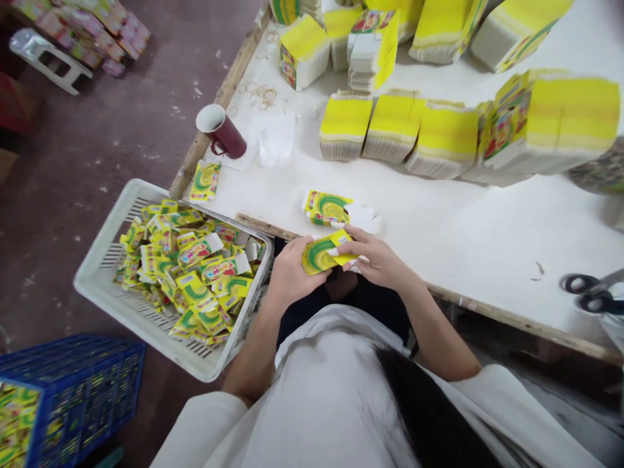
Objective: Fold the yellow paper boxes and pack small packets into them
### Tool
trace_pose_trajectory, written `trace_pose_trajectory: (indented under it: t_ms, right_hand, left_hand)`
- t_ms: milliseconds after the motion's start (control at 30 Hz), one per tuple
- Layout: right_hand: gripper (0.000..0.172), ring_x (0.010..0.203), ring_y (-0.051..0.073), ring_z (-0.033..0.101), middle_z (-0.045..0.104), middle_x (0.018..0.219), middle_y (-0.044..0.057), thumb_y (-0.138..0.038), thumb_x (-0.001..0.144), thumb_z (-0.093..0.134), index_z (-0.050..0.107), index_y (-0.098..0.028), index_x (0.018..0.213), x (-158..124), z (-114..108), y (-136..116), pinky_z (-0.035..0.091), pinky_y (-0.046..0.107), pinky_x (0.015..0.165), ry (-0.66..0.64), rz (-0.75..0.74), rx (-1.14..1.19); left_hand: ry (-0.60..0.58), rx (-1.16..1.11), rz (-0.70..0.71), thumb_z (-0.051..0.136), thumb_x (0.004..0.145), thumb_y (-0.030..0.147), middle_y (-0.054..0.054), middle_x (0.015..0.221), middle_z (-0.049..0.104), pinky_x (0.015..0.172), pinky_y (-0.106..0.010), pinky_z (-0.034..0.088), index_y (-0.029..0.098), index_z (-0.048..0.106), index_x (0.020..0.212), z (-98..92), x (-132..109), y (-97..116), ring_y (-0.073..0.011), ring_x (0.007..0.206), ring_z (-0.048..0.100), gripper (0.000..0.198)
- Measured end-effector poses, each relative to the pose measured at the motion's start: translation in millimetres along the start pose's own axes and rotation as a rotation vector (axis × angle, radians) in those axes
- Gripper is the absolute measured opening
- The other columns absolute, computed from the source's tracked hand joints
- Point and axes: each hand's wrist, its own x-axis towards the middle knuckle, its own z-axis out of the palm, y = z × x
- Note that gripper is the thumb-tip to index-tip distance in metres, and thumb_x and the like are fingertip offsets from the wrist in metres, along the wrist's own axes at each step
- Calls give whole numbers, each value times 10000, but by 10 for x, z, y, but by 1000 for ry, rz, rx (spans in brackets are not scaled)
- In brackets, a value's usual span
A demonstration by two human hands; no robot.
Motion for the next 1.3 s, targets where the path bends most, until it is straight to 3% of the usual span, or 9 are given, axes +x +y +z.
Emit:
trace_pose_trajectory:
  t_ms: [133, 300, 500, 567, 833, 1000, 1100, 1200, 1300]
  right_hand:
    - [335, 1371, 335, 457, 525, 1315, 156, -370, 885, 668, 603, -227, 1181, 43, 59, -89, 447, 520, 1083, 54, 29, 30]
    - [760, 1326, 330, 493, 437, 1440, 176, -453, 841, 707, 295, -250, 1447, 93, 283, -132, 442, 531, 1088, 199, 94, 174]
    - [291, 1063, 282, 613, 627, 1151, 128, -344, 895, 611, 581, -209, 1151, 219, 125, 159, 541, 453, 889, 389, 359, -91]
    - [256, 1046, 313, 579, 617, 1110, 153, -253, 851, 639, 617, -175, 1094, 289, 112, 254, 509, 484, 908, 393, 452, -327]
    - [197, 997, 322, 509, 598, 1034, 154, -177, 800, 640, 547, -174, 974, 434, 267, 384, 447, 487, 894, 365, 510, -590]
    - [285, 743, 215, 552, 593, 855, 33, -206, 768, 632, 444, -230, 981, 332, 223, 208, 464, 369, 686, 408, 529, -175]
    - [329, 649, 147, 535, 580, 833, -10, -284, 782, 672, 420, -239, 989, 262, 260, -49, 444, 299, 601, 186, 427, 173]
    - [382, 654, 124, 531, 569, 825, -21, -378, 812, 714, 397, -246, 980, 210, 387, -308, 438, 260, 581, -36, 317, 495]
    - [544, 717, 133, 550, 567, 850, -25, -436, 767, 791, 379, -254, 1072, 187, 535, -473, 462, 267, 641, 26, 283, 594]
  left_hand:
    - [23, 44, 50, 803, 712, 348, -120, 1076, 690, 904, -421, 558, 158, 572, 1176, -24, 32, 50, -284, 1011, 675, 552]
    - [90, -128, -15, 833, 688, 399, -101, 1063, 681, 889, -399, 556, 179, 586, 1164, 23, -6, 24, -271, 996, 671, 580]
    - [915, -1171, -223, 521, 827, 758, -50, 1148, 668, 860, -266, 556, 244, 590, 1076, -301, -61, -356, -153, 1001, 680, 575]
    - [1022, -1324, -328, 431, 821, 827, -62, 1124, 682, 924, -291, 544, 234, 568, 962, -402, -57, -456, -161, 1064, 671, 625]
    - [684, -1369, -580, 584, 851, 654, -102, 1144, 689, 754, -279, 569, 225, 553, 1071, -11, -41, -325, -171, 892, 707, 483]
    - [464, -1082, -445, 493, 836, 754, -157, 1373, 575, 958, -422, 553, 274, 470, 1270, 296, -46, -223, -247, 1195, 634, 647]
    - [374, -855, -339, 266, 824, 864, -154, 1404, 542, 953, -457, 560, 292, 407, 1377, 344, -26, -64, -279, 1256, 591, 808]
    - [326, -743, -310, 126, 855, 836, -149, 1194, 627, 856, -447, 586, 248, 480, 1339, 306, 23, 109, -288, 1102, 649, 839]
    - [451, -750, -313, 93, 898, 778, -96, 892, 599, 769, -403, 576, 226, 580, 1174, 250, 79, 200, -229, 831, 634, 786]
